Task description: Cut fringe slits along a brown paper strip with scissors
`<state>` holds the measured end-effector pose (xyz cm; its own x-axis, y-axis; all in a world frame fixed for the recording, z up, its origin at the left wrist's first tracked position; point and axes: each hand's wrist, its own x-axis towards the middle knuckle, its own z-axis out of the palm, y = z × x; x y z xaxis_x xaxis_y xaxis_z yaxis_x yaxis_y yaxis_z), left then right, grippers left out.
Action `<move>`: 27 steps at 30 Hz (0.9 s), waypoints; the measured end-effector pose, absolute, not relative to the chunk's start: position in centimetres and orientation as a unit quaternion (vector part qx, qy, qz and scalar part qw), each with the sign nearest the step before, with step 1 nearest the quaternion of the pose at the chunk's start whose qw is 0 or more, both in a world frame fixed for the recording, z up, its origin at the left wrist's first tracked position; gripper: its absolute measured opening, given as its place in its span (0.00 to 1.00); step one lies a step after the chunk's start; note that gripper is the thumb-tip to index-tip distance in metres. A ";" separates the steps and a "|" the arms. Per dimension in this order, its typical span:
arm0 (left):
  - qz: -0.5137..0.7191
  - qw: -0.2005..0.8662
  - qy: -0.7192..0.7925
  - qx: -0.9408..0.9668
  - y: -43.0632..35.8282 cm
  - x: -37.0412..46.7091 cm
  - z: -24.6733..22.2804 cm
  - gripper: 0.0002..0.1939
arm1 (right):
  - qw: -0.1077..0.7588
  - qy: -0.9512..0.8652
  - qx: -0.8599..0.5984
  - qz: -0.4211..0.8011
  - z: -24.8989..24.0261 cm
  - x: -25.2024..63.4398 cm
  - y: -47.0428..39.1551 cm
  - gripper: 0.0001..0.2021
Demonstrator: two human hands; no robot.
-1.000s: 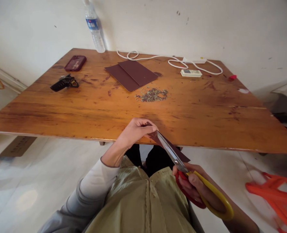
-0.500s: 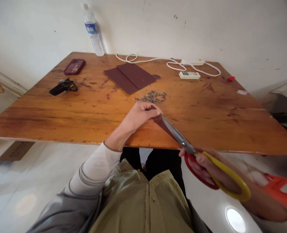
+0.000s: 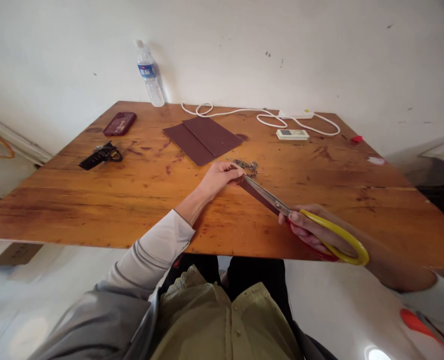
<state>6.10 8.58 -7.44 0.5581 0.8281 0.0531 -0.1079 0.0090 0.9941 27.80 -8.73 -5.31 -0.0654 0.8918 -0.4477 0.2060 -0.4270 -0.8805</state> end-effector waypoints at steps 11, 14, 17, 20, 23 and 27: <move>0.366 0.666 0.379 0.528 8.8 5.2 -7.6 0.04 | 0.284 -0.562 -0.640 0.440 -6.1 28.0 -8.3 0.20; 0.342 0.666 0.405 0.525 8.8 4.7 -7.4 0.03 | 0.271 -0.615 -0.648 0.358 -7.2 28.4 -8.2 0.21; 0.304 0.618 0.419 0.592 8.9 3.8 -7.0 0.09 | 0.249 -0.628 -0.663 0.323 -7.4 28.3 -8.5 0.21; 0.241 0.500 0.443 0.704 8.7 2.7 -6.6 0.22 | 0.229 -0.638 -0.670 0.303 -7.0 27.9 -9.0 0.19; 0.248 0.382 0.484 0.748 7.9 1.9 -6.4 0.23 | 0.225 -0.639 -0.669 0.305 -6.6 27.6 -9.4 0.18; 0.291 0.337 0.465 0.765 6.5 2.6 -6.5 0.14 | 0.274 -0.599 -0.678 0.326 -6.2 27.1 -9.3 0.15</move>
